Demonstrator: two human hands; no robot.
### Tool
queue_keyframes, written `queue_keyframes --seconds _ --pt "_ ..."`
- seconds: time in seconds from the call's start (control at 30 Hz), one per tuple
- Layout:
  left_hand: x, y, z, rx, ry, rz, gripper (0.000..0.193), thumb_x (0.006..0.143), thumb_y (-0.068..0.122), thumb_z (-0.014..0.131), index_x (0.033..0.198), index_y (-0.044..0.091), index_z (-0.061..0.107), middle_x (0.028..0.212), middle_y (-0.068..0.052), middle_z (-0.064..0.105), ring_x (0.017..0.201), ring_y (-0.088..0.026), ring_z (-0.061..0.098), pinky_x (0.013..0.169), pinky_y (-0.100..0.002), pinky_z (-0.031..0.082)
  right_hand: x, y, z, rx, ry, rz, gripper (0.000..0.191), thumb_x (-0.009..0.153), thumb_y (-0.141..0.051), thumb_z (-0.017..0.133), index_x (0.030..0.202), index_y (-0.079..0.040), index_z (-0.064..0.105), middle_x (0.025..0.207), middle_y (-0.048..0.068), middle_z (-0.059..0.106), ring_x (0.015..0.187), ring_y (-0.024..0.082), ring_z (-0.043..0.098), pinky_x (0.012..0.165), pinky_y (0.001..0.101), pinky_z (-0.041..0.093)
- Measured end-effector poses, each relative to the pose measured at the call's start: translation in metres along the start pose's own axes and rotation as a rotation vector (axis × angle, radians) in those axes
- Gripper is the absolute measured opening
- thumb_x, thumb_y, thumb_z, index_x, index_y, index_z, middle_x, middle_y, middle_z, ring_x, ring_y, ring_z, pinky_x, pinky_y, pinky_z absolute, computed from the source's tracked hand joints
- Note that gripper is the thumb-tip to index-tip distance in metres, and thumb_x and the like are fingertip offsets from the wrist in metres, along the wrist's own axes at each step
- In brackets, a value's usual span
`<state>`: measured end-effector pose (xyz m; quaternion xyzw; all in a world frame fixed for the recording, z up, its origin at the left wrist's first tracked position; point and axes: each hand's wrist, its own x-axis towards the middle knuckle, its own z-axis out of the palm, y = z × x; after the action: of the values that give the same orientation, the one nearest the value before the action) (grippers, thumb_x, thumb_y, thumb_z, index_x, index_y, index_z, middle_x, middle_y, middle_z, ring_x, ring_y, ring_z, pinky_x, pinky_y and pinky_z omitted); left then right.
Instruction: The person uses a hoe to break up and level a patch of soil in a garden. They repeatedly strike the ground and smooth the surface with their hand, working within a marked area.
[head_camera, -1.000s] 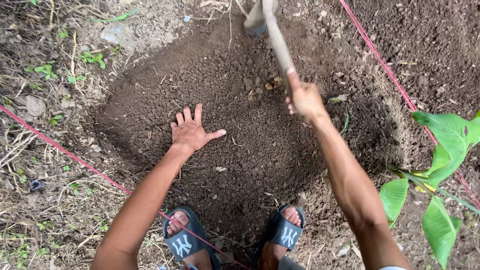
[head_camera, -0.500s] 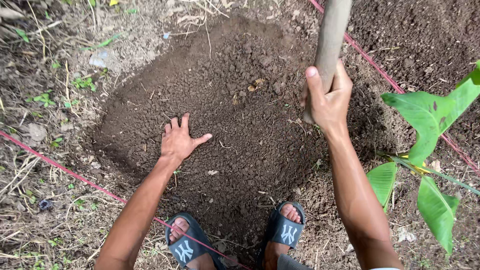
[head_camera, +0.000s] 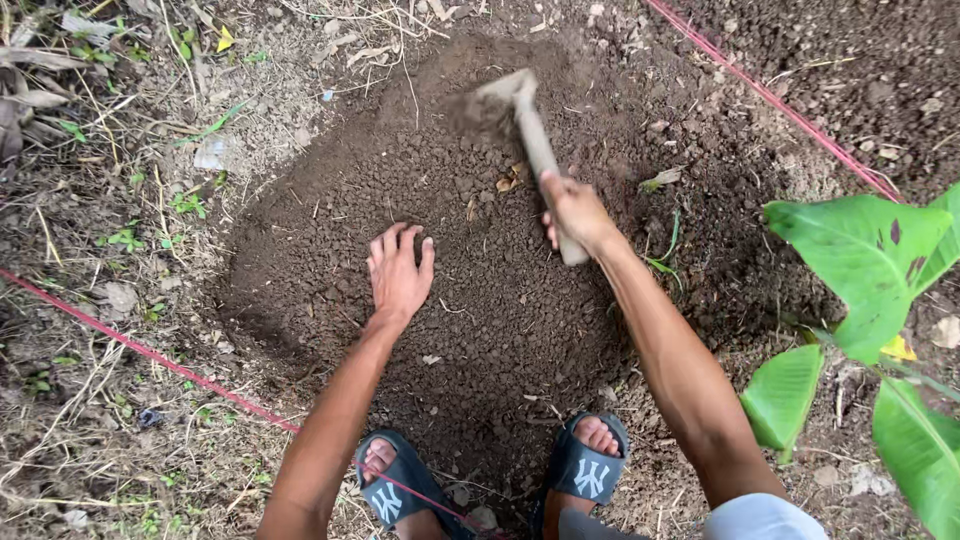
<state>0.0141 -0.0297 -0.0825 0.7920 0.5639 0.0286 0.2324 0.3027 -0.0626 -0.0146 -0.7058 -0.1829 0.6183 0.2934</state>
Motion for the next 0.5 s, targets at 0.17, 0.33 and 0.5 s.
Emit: queue_keyframes --seconds 0.17,0.33,0.5 --pt "-0.005 -0.006 -0.007 0.083 0.028 0.126 0.040 0.102 0.035 0.055 0.129 0.007 0.064 0.136 -0.013 0.056 0.123 -0.036 0.048 0.106 -0.049 0.041 -0.068 0.038 -0.001 -0.476 0.088 -0.092 0.050 0.103 -0.045 0.048 0.139 -0.012 0.056 0.064 0.013 0.066 0.047 0.022 0.062 0.044 0.0410 0.053" --pt "0.017 -0.002 -0.018 0.155 -0.169 -0.019 0.037 0.103 0.027 0.043 0.127 0.006 0.062 0.123 -0.019 0.064 0.108 -0.037 0.061 0.099 -0.049 0.052 -0.123 0.070 -0.007 -0.435 0.139 -0.350 0.048 0.097 -0.039 0.063 0.135 -0.009 0.062 0.075 0.023 0.075 0.063 0.031 0.078 0.055 0.0463 0.062" --pt "0.074 0.031 -0.050 0.412 -0.687 -0.259 0.039 0.099 0.025 0.043 0.128 0.008 0.062 0.125 -0.020 0.068 0.118 -0.037 0.065 0.106 -0.052 0.049 -0.181 0.087 -0.036 -0.384 0.191 -0.497 0.050 0.087 -0.034 0.078 0.125 -0.003 0.068 0.082 0.020 0.078 0.066 0.027 0.079 0.058 0.0404 0.061"
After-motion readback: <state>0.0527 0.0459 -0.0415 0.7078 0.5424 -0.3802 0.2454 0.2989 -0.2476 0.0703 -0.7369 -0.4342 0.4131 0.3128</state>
